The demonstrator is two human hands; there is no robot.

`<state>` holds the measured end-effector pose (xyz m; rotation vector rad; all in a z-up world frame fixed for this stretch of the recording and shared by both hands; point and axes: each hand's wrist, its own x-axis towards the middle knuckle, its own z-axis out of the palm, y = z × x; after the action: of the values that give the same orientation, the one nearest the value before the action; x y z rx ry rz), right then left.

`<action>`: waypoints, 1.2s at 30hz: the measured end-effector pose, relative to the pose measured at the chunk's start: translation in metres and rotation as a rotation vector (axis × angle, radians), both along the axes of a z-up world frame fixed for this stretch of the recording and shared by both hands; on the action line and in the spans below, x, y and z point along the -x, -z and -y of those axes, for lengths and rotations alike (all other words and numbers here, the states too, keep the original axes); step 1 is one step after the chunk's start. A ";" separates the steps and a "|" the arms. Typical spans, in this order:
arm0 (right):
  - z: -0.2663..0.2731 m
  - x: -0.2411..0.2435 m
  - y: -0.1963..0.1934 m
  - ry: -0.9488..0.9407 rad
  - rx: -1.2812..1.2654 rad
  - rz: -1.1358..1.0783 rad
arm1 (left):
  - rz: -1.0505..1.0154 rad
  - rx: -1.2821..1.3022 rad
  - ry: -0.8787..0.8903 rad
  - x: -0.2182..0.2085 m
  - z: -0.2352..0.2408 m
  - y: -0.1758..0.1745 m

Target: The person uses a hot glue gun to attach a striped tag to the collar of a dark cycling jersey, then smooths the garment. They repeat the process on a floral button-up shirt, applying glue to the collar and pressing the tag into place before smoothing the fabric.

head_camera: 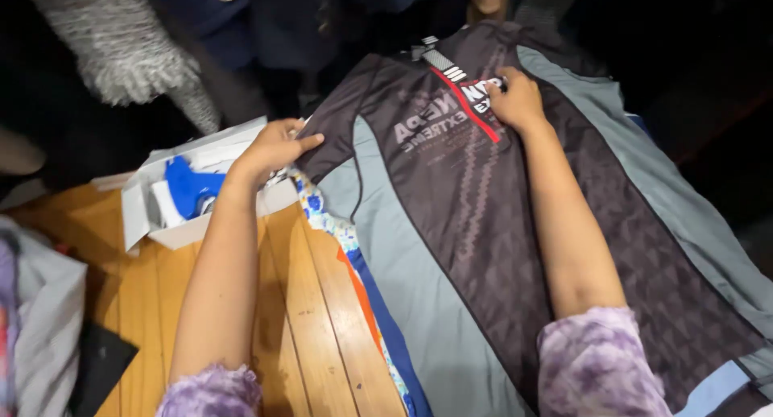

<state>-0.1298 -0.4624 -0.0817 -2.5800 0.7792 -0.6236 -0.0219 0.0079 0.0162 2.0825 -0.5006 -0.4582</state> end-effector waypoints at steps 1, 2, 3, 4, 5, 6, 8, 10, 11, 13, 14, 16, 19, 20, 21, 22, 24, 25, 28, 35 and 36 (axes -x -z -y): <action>-0.036 0.006 -0.024 -0.012 0.000 -0.001 | -0.001 0.000 -0.012 -0.017 -0.002 0.015; -0.072 0.013 -0.048 -0.145 -0.009 0.076 | 0.052 0.187 0.043 -0.033 -0.004 0.030; -0.106 0.022 -0.073 -0.272 -0.018 0.156 | 0.108 0.373 0.106 -0.050 -0.004 0.045; -0.144 0.027 -0.090 -0.278 -0.018 0.156 | 0.110 0.372 0.100 -0.044 -0.002 0.032; -0.181 0.032 -0.109 -0.434 -0.079 0.228 | 0.155 0.409 0.102 -0.038 0.001 0.019; -0.218 0.038 -0.127 -0.590 -0.141 0.300 | 0.200 0.445 0.104 -0.033 0.005 0.006; -0.261 0.037 -0.123 -0.713 -0.248 0.340 | 0.344 0.270 0.080 -0.024 0.006 -0.009; -0.295 0.037 -0.115 -0.840 -0.360 0.385 | 0.488 0.085 0.051 -0.009 -0.005 -0.033; -0.306 0.038 -0.110 -0.909 -0.316 0.319 | 0.454 -0.155 0.105 0.003 -0.013 -0.050; -0.313 0.037 -0.094 -0.979 -0.275 0.254 | 0.414 -0.400 0.155 0.005 -0.033 -0.058; -0.310 0.034 -0.082 -1.030 -0.198 0.265 | 0.322 -0.536 0.248 -0.006 -0.046 -0.050; -0.308 0.030 -0.066 -1.088 -0.131 0.278 | 0.218 -0.679 0.333 -0.028 -0.069 -0.024; -0.308 0.029 -0.057 -1.053 -0.118 0.287 | 0.217 -0.530 0.201 -0.049 -0.092 0.016; -0.313 0.032 -0.057 -1.004 -0.019 0.262 | 0.217 -0.312 0.161 -0.046 -0.096 0.022; -0.315 0.033 -0.059 -0.956 0.085 0.239 | 0.220 -0.090 0.115 -0.044 -0.098 0.025; -0.323 0.038 -0.061 -0.967 0.085 0.236 | 0.217 -0.089 0.105 -0.041 -0.099 0.022; -0.337 0.048 -0.065 -0.976 0.171 0.209 | 0.350 -0.134 0.053 -0.035 -0.099 0.017; -0.340 0.048 -0.056 -0.983 0.173 0.206 | 0.347 -0.131 0.046 -0.043 -0.101 0.028; -0.345 0.045 -0.034 -0.980 0.412 0.118 | 0.464 -0.303 -0.046 -0.060 -0.106 0.051; -0.370 0.058 -0.041 -0.874 0.583 0.050 | 0.143 -0.068 -0.092 -0.060 -0.087 0.051; -0.373 0.058 -0.040 -0.806 0.612 0.070 | -0.098 0.171 -0.112 -0.069 -0.075 0.061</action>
<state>-0.1883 -0.0898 -0.0413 -3.0207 -0.5791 -0.7389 0.0467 0.0827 -0.0451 1.9030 -0.3509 -0.4335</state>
